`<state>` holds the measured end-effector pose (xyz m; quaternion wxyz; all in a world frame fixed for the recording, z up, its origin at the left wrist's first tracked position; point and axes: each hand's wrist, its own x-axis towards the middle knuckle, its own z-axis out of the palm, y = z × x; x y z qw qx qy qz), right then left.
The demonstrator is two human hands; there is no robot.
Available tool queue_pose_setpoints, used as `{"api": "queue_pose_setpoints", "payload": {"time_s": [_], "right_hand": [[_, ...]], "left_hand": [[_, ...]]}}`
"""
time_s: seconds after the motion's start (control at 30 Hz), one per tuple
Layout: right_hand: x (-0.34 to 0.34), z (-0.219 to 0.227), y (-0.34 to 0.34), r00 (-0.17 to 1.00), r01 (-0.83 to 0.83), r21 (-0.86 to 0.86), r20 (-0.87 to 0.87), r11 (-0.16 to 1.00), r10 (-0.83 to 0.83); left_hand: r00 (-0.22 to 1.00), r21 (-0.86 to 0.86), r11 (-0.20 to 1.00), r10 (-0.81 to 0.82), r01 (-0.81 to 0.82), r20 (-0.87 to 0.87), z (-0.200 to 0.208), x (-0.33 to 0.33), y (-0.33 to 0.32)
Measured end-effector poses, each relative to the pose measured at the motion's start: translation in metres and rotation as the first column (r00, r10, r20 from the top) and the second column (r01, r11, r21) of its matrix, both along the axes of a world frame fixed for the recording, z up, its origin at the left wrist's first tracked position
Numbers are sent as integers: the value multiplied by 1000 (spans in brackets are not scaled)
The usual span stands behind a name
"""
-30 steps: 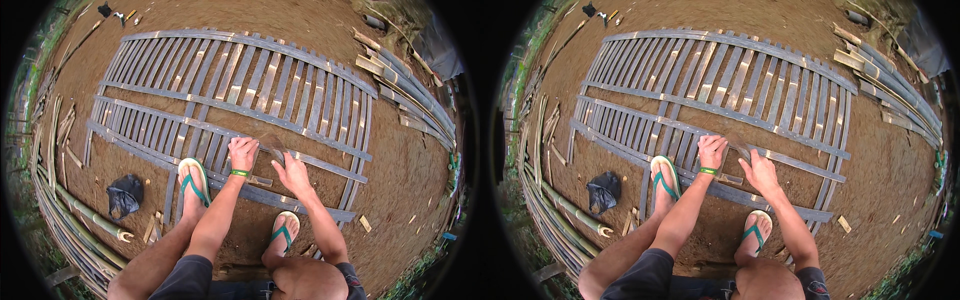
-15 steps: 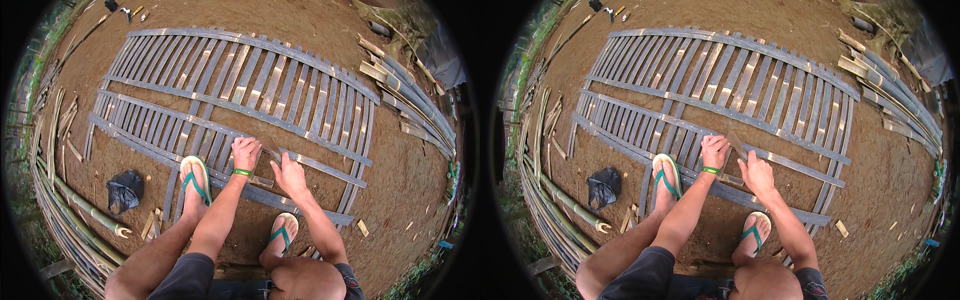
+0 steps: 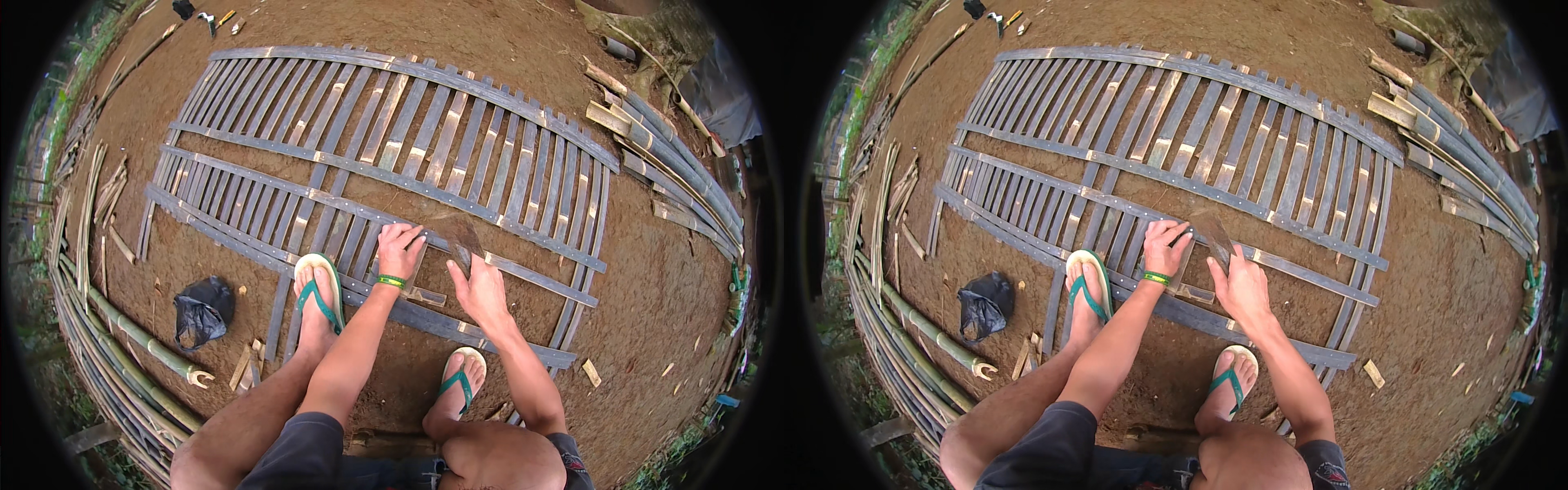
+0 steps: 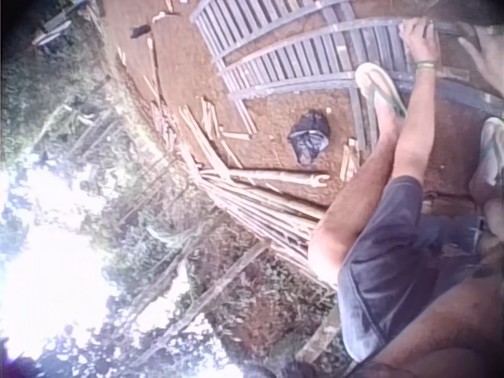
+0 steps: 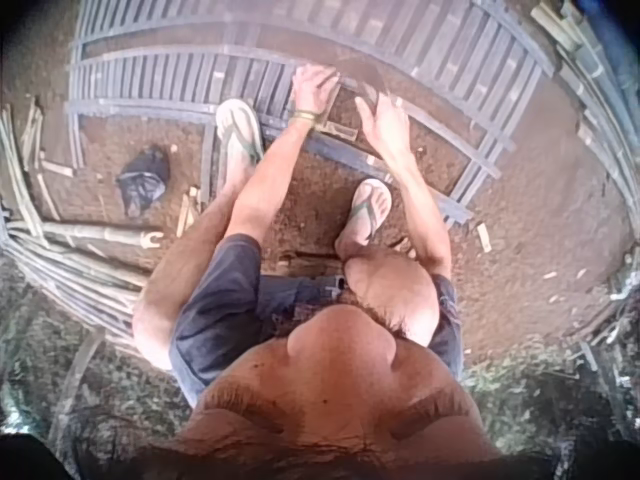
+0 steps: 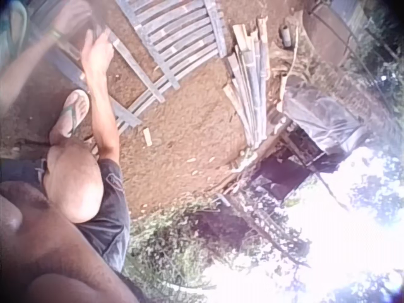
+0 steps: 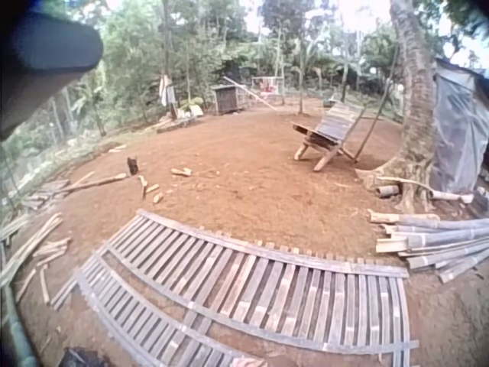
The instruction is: The person sits on the ground and assembles a bamboo structure by inserting small wooden pegs into pre-drilled holes. They use a small axe to hammer the pegs into place, securing the bamboo slats to the frame.
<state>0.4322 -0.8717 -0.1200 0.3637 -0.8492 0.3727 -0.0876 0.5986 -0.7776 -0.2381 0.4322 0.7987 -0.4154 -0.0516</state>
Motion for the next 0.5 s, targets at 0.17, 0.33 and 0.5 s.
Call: {"api": "queue_pose_setpoints", "payload": {"time_s": [0.17,0.33,0.5], "right_hand": [[-20,-1,1,998,38,46,-56,998,-35],[-16,-4,-1,972,12,70,-233,997,4],[18,42,-2,993,-23,-56,117,998,29]], "left_hand": [[972,392,917,-157,77,176,23,17,32],[950,606,782,-283,149,131,34,20,35],[937,681,713,-331,168,115,50,27,36]]}}
